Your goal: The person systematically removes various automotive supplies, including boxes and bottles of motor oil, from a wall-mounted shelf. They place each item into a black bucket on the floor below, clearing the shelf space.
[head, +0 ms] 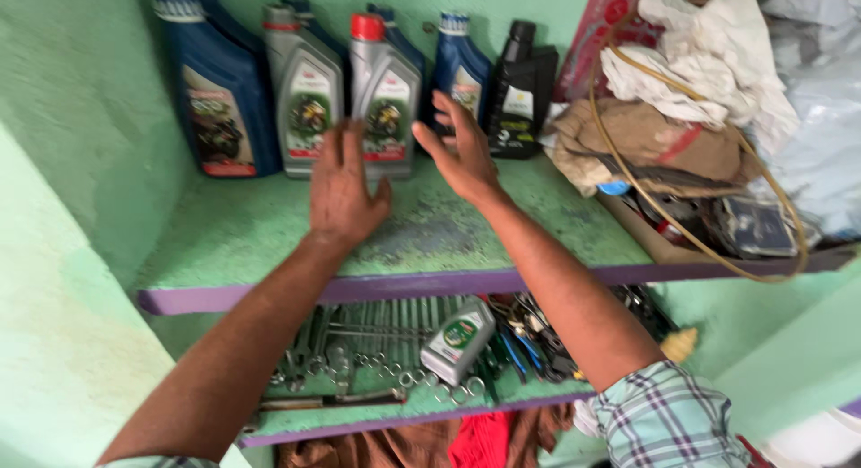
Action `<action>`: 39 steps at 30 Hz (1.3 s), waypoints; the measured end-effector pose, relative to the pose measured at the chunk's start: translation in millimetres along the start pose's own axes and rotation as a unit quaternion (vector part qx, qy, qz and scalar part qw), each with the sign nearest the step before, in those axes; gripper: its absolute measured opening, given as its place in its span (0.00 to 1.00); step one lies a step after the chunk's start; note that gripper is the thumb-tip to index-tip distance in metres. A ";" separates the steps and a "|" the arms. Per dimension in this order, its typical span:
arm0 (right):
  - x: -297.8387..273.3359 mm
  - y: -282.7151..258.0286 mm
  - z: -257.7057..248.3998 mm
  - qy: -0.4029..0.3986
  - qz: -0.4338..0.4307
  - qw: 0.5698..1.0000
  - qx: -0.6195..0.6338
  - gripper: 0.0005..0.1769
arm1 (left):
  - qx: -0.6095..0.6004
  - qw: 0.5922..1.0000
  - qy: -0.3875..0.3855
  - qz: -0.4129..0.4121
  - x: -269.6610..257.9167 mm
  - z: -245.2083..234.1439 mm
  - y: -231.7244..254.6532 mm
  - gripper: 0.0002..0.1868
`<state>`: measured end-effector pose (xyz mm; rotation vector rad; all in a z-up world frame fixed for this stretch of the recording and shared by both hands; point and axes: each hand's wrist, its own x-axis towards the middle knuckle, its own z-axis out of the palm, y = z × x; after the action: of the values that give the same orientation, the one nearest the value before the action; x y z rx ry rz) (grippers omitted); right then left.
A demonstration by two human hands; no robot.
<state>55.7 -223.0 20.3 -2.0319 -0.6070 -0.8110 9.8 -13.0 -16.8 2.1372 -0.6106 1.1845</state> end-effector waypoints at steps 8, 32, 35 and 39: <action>-7.7 34.0 15.8 -0.144 0.078 0.981 -0.102 0.59 | -0.024 0.986 -0.136 -0.093 6.2 -1.5 1.1 0.63; -30.9 -1.1 1.5 -0.014 -0.082 0.997 -0.004 0.55 | -0.102 0.987 -0.121 -0.026 5.0 -31.8 20.4 0.59; -33.6 -4.7 -1.1 0.004 -0.125 0.992 -0.014 0.60 | -0.106 0.991 -0.078 0.032 2.9 -34.5 20.0 0.59; -37.4 -12.3 -3.2 -0.009 -0.110 0.986 0.128 0.61 | -0.114 0.988 -0.058 0.083 0.5 -37.8 23.3 0.62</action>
<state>21.3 -223.7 0.9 -1.7600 -0.9112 -0.7976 -27.0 -3.0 5.9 2.0010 -0.9451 1.0257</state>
